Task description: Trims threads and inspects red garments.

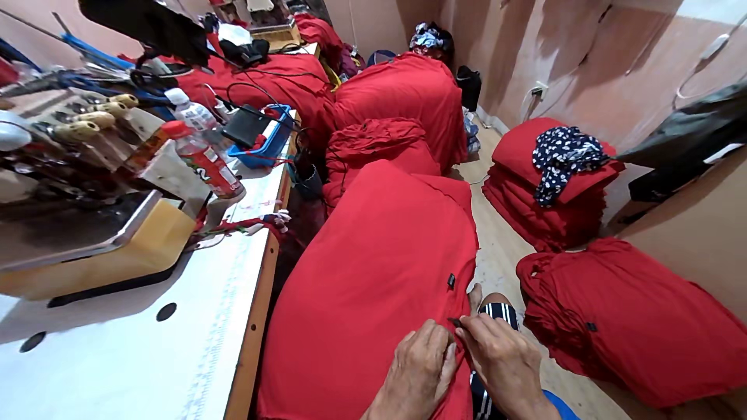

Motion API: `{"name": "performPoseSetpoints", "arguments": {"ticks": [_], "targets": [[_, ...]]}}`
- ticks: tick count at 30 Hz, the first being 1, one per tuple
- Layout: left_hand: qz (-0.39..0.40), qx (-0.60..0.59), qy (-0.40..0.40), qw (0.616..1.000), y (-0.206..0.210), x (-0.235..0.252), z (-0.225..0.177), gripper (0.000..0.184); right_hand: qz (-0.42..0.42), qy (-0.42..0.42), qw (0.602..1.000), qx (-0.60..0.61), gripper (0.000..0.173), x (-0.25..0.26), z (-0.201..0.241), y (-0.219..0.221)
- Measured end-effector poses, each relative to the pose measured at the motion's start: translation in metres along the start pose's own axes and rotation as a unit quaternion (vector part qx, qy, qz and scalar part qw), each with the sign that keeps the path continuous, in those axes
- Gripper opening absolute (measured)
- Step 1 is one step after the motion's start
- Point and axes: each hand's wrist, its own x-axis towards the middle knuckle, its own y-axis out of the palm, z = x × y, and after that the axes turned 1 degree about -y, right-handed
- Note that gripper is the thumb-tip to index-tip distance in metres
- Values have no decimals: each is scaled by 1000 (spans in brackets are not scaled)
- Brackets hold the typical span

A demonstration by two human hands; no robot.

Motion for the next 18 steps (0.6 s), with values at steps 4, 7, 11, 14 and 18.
{"name": "performPoseSetpoints", "arguments": {"ticks": [4, 7, 11, 14, 18], "targets": [[-4, -11, -13, 1000, -2, 0, 0, 12, -7, 11, 1000, 22, 21, 1, 0, -7], [-18, -17, -46, 999, -4, 1, -1, 14, 6, 29, 998, 60, 23, 0, -1, -16], [-33, -25, -74, 996, -4, 1, -1, 13, 30, 31, 995, 87, 24, -3, 1, -23], [-52, -31, -87, 994, -3, 2, -1, 13, 35, 36, 995, 90, 24, -4, 3, -25], [-50, -33, -84, 995, -4, 2, -1, 12, 45, 32, 994, 90, 24, -3, 4, -24]]}}
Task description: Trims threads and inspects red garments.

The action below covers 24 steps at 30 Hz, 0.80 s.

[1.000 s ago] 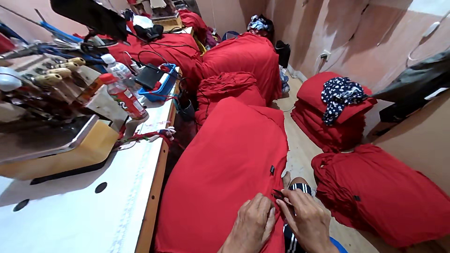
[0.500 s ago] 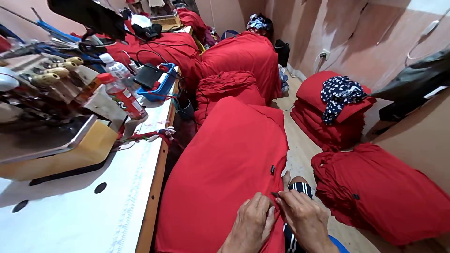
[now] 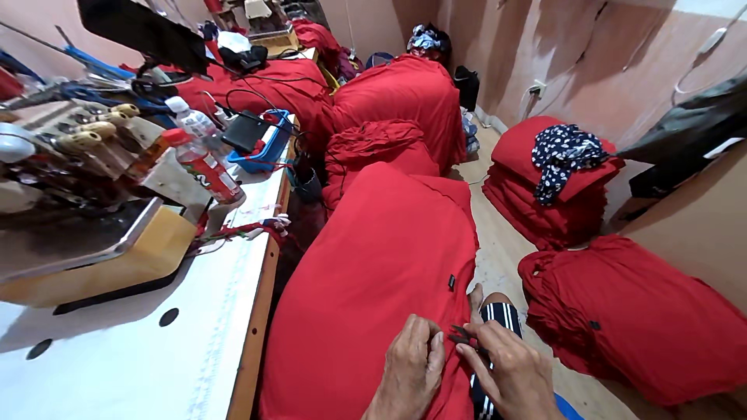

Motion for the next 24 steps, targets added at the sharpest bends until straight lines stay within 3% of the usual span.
{"name": "performPoseSetpoints", "arguments": {"ticks": [7, 10, 12, 14, 16, 19, 21, 22, 24], "targets": [[126, -86, 183, 971, -5, 1, 3, 14, -29, 32, 998, -35, 21, 5, -5, 8], [154, -125, 184, 963, -14, -2, -7, 24, -33, 82, 996, 21, 23, 4, -16, -3], [209, -178, 162, 948, -20, -10, -27, 35, -27, 139, 978, 153, 29, 3, -24, -13], [265, -219, 142, 928, -21, -17, -51, 35, -20, 204, 913, 351, 22, 5, -24, -24], [261, -203, 159, 930, -14, -20, -65, 31, -20, 283, 803, 524, 26, 7, -19, -30], [210, -180, 141, 951, -7, -19, -61, 22, -15, 371, 661, 652, 42, 6, -14, -27], [185, -196, 87, 959, -9, -17, -52, 16, -5, 390, 570, 723, 43, 2, -15, -23], [167, -212, 59, 961, -10, -17, -50, 14, -5, 392, 537, 747, 41, 1, -14, -21], [134, -240, 6, 962, -9, -16, -49, 12, -23, 394, 516, 760, 39, 0, -8, -21]]}}
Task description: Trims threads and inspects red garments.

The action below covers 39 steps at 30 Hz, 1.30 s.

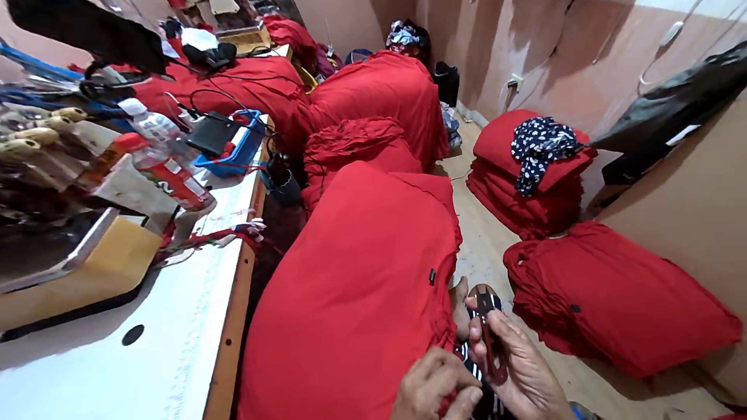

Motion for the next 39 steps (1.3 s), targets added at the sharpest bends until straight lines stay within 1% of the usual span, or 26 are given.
{"name": "performPoseSetpoints", "arguments": {"ticks": [2, 4, 6, 10, 14, 17, 19, 22, 24, 25, 27, 30, 31, 33, 35, 37, 39], "targets": [[-29, -12, -42, 999, 4, 1, 0, 15, 8, -25, 1000, 6, 41, -5, -3, 5], [-42, -14, -81, 996, 6, 1, 1, 21, 39, -40, 998, 11, 45, -9, -3, 8], [-40, -26, -99, 994, 6, 1, 3, 26, 79, -55, 995, 5, 41, -11, -6, 8], [-11, -66, -73, 995, 3, 1, 6, 25, 143, -66, 987, 25, 33, -9, -16, 5], [-13, -91, -67, 994, 2, 1, 9, 18, 145, -45, 986, 64, 29, -6, -21, 5], [-6, -83, -57, 995, 1, 0, 10, 17, 162, -45, 985, 43, 29, -6, -20, 3], [14, -40, -30, 999, 2, 0, 13, 12, 153, -56, 987, -5, 28, -8, -17, 4], [74, 56, -4, 996, 2, -4, 9, 8, 114, -94, 987, -66, 30, -8, -11, 0], [111, 70, 8, 991, -4, -6, 4, 6, 66, -116, 987, -89, 33, -9, -4, 0], [118, 63, 6, 991, -9, -6, 1, 6, 37, -123, 986, -110, 36, -11, 1, 2], [103, 57, 0, 993, -27, 1, -5, 8, 1, -132, 981, -141, 38, -12, 6, 2], [42, 128, 24, 991, -57, 28, -2, 11, -4, -136, 975, -178, 22, -5, 5, -7], [25, 159, 24, 987, -65, 39, 2, 13, -9, -127, 975, -184, 21, -2, 4, -9], [26, 198, -16, 980, -74, 61, 9, 17, -23, -96, 974, -205, 20, 3, -1, -11], [64, 192, -65, 977, -75, 80, 23, 24, -32, -67, 968, -240, 20, 9, -7, -12], [138, 157, -91, 974, -71, 94, 40, 33, -31, -43, 961, -272, 22, 14, -12, -13], [213, 147, -101, 961, -65, 102, 59, 38, -30, -25, 956, -291, 27, 16, -15, -11]]}}
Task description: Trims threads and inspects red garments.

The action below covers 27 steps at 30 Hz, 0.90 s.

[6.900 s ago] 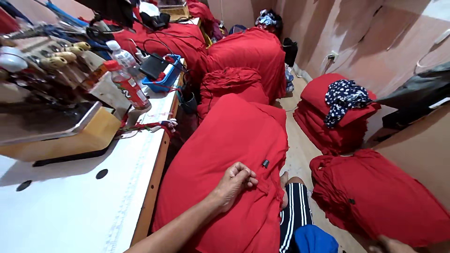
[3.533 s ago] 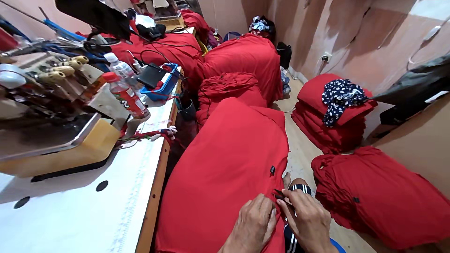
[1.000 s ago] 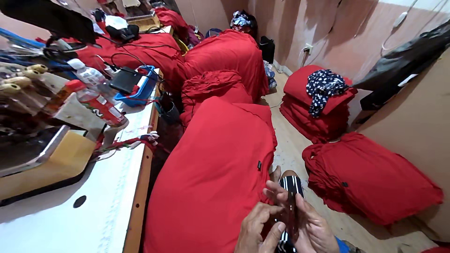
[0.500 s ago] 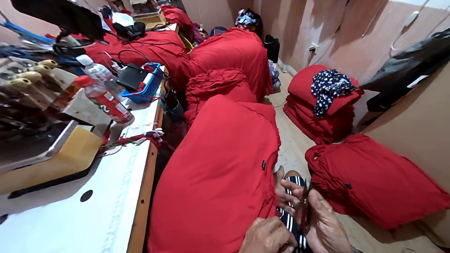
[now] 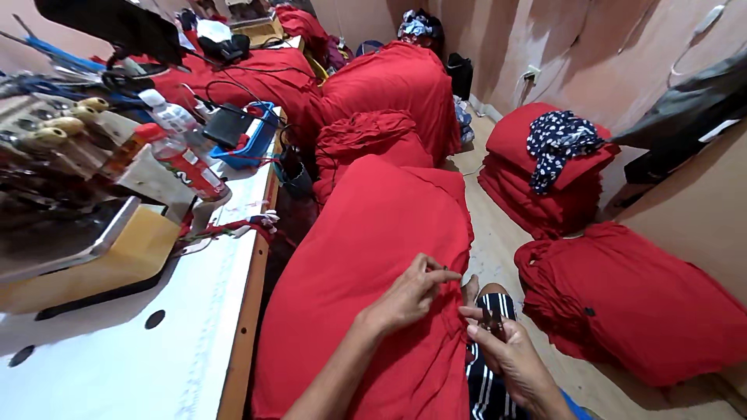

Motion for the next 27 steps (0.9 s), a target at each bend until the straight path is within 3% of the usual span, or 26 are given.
{"name": "performPoseSetpoints", "arguments": {"ticks": [2, 5, 9, 12, 15, 19, 23, 27], "targets": [[45, 20, -5, 999, 8, 8, 8, 32, 5, 4, 1000, -15, 29, 1, 0, 4], [34, 19, 13, 999, 11, 12, 13, 18, 7, 0, 1000, -19, 28, 3, 0, 8], [-11, -14, 28, 999, 11, 11, 20, 22, -1, -15, 999, -42, 30, 7, -2, 8], [45, 45, 32, 997, 13, 11, 15, 34, -4, -15, 997, -71, 27, 5, -4, 7], [70, 85, 39, 993, 11, 13, 9, 21, -1, -22, 997, -70, 21, 3, -5, 8], [2, -1, 48, 999, 0, 15, 18, 20, 9, -33, 996, -77, 25, 4, -3, 10], [-66, -92, 75, 991, 4, 8, 22, 22, 24, -39, 996, -74, 15, 8, -1, 16], [-88, -152, 117, 977, 3, 6, 21, 25, 53, -103, 992, -51, 23, 10, -2, 15]]}}
